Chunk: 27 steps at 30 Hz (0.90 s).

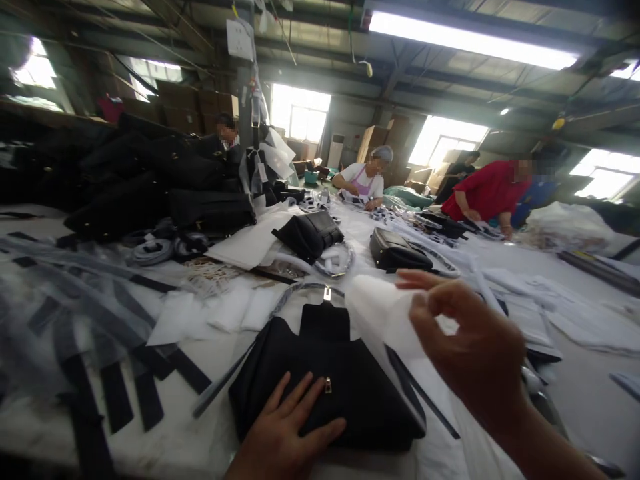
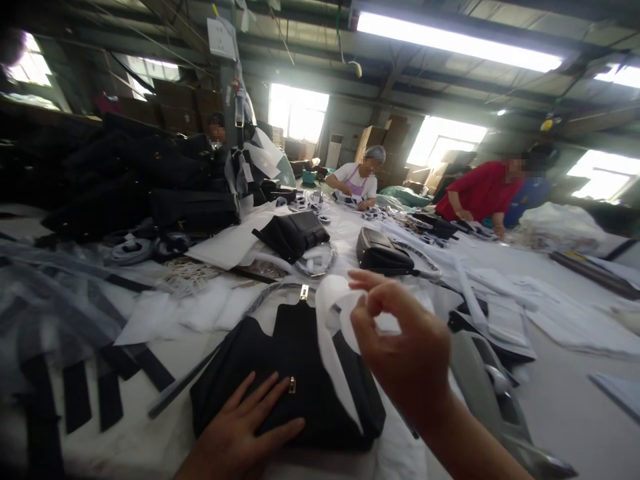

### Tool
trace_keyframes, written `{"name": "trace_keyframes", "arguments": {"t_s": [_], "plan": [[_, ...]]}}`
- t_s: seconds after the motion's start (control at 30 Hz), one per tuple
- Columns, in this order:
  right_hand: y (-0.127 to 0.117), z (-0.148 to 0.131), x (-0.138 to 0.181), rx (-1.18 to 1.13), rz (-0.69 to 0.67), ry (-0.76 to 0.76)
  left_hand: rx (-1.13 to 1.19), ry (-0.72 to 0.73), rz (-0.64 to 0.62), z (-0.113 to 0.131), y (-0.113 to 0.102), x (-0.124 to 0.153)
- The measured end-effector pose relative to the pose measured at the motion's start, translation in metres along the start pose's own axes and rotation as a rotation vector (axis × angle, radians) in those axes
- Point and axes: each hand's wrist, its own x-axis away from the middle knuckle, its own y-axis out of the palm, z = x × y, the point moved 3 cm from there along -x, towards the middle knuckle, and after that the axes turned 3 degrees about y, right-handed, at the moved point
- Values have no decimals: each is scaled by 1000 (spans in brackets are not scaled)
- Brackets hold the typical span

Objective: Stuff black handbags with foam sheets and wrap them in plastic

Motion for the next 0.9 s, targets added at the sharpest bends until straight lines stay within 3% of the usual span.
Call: {"name": "trace_keyframes", "arguments": {"t_s": [0.1, 0.2, 0.27, 0.4, 0.57, 0.67, 0.7, 0.77, 0.9], "plan": [[-9, -15, -34, -124, 246, 55, -19, 0, 28, 0, 0, -2], [-1, -26, -36, -81, 270, 60, -43, -17, 97, 1, -2, -5], [11, -27, -22, 32, 144, -25, -48, -41, 121, 0, -4, -6], [28, -12, 18, 101, -176, -341, -47, -54, 121, -2, -9, -8], [41, 24, 50, 261, -626, -429, -58, -40, 140, -4, -7, -10], [51, 37, 54, 331, -758, -487, -57, -71, 215, -5, -6, -11], [54, 39, 50, 352, -741, -484, -58, -66, 213, -5, -6, -11], [57, 35, 30, 398, -581, -419, -61, -46, 172, -5, -6, -11], [46, 4, -28, 388, -44, -291, -68, -25, 113, -5, -6, -9]]}}
